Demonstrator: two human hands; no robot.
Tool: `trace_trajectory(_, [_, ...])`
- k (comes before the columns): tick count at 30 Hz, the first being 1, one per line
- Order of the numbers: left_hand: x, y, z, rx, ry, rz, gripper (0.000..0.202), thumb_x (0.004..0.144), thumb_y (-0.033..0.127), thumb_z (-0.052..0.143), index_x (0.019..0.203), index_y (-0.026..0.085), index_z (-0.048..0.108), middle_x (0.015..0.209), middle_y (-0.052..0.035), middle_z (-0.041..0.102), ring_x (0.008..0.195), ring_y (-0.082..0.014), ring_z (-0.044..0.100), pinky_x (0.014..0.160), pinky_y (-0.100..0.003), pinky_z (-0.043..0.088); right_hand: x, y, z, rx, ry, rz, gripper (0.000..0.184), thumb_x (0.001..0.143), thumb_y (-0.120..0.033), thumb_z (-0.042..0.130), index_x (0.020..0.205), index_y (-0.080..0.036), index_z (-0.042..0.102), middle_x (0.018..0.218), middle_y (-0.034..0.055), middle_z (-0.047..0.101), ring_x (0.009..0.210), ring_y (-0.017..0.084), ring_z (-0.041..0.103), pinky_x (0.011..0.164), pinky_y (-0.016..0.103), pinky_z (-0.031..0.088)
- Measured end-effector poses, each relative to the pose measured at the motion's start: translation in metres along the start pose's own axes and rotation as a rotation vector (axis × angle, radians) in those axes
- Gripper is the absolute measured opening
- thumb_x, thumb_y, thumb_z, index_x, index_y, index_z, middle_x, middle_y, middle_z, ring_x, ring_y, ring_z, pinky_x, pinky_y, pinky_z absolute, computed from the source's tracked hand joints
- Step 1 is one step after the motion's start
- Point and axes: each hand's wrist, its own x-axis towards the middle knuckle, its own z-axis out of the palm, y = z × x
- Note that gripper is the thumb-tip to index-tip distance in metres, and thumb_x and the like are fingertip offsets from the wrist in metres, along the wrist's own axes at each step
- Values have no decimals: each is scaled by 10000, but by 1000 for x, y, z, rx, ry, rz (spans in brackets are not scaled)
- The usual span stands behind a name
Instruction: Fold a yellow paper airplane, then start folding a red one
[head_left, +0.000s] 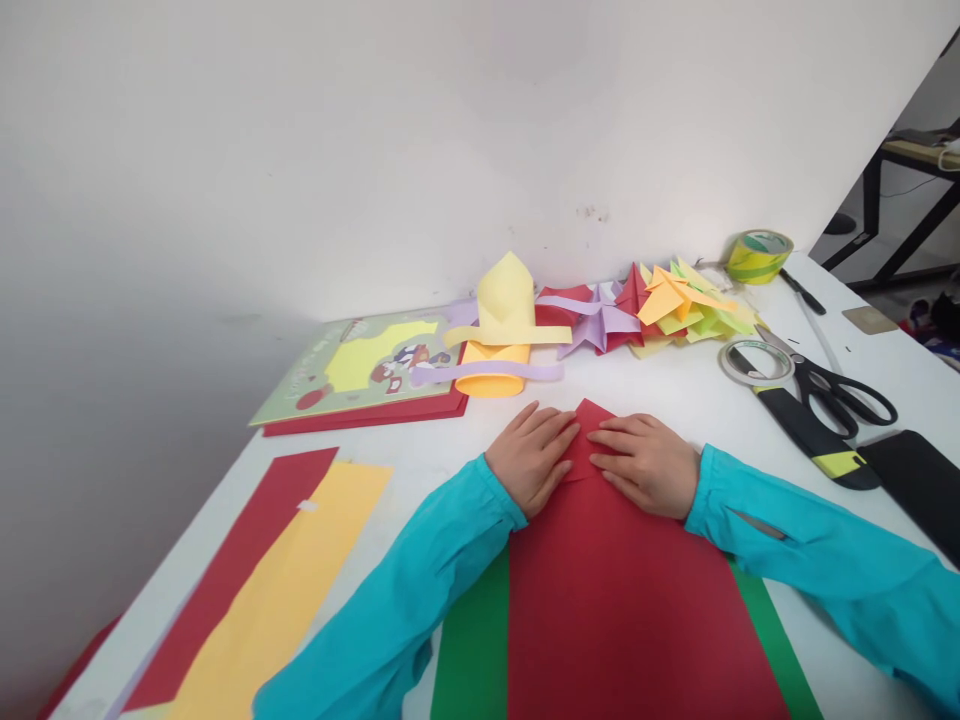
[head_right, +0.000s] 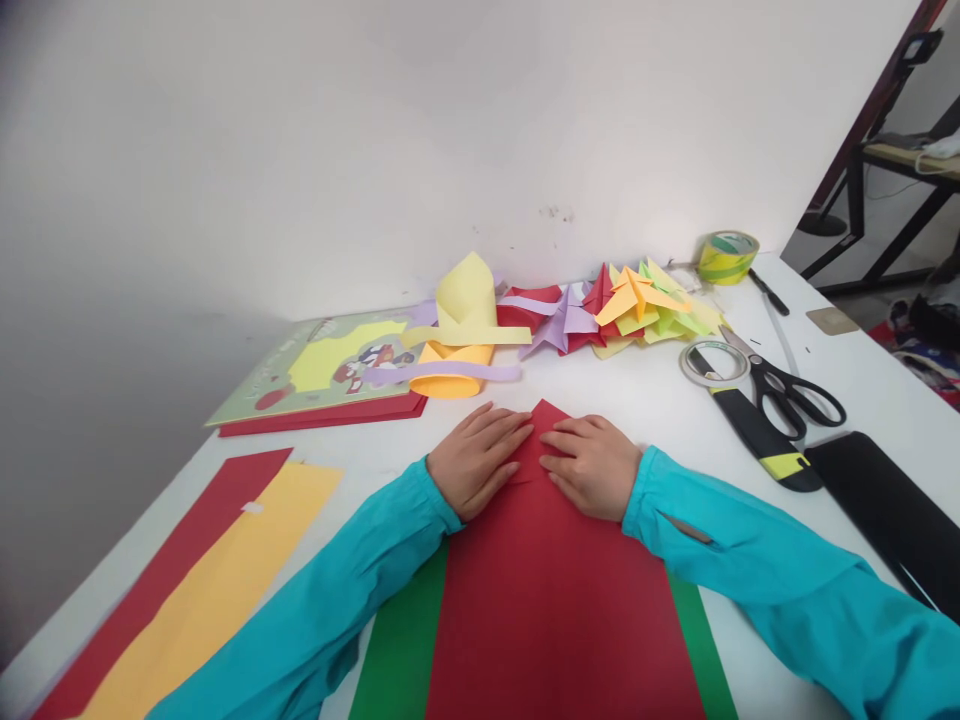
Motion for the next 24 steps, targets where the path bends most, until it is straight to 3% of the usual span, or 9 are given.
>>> trace_trajectory(14, [-39,8,-5,1,35,-2,416,940,244,326,1277,100,523,1324,-149,547,1179,-280,484,1068,-515,342,-2,1,3,-28,36,-6,268,936,-261,460,1014,-198,708,1173,53,676,1077,241,592,848,398,440])
trace_trajectory(19, [-41,5,0,-6,24,6,460,956,348,333,1308,101,497,1361,-162,513,1223,-300,460,1070,-533,328,-1,1,1,-64,26,-20,263,939,-250,458,1008,-211,708,1177,41,677,1064,235,598,837,402,423])
trace_trajectory(24, [-38,6,-2,5,33,10,435,967,309,314,1280,90,522,1333,-163,538,1225,-294,460,1074,-529,334,0,1,0,-85,36,-10,263,945,-241,454,1006,-218,708,1167,44,681,1058,230,600,830,406,419])
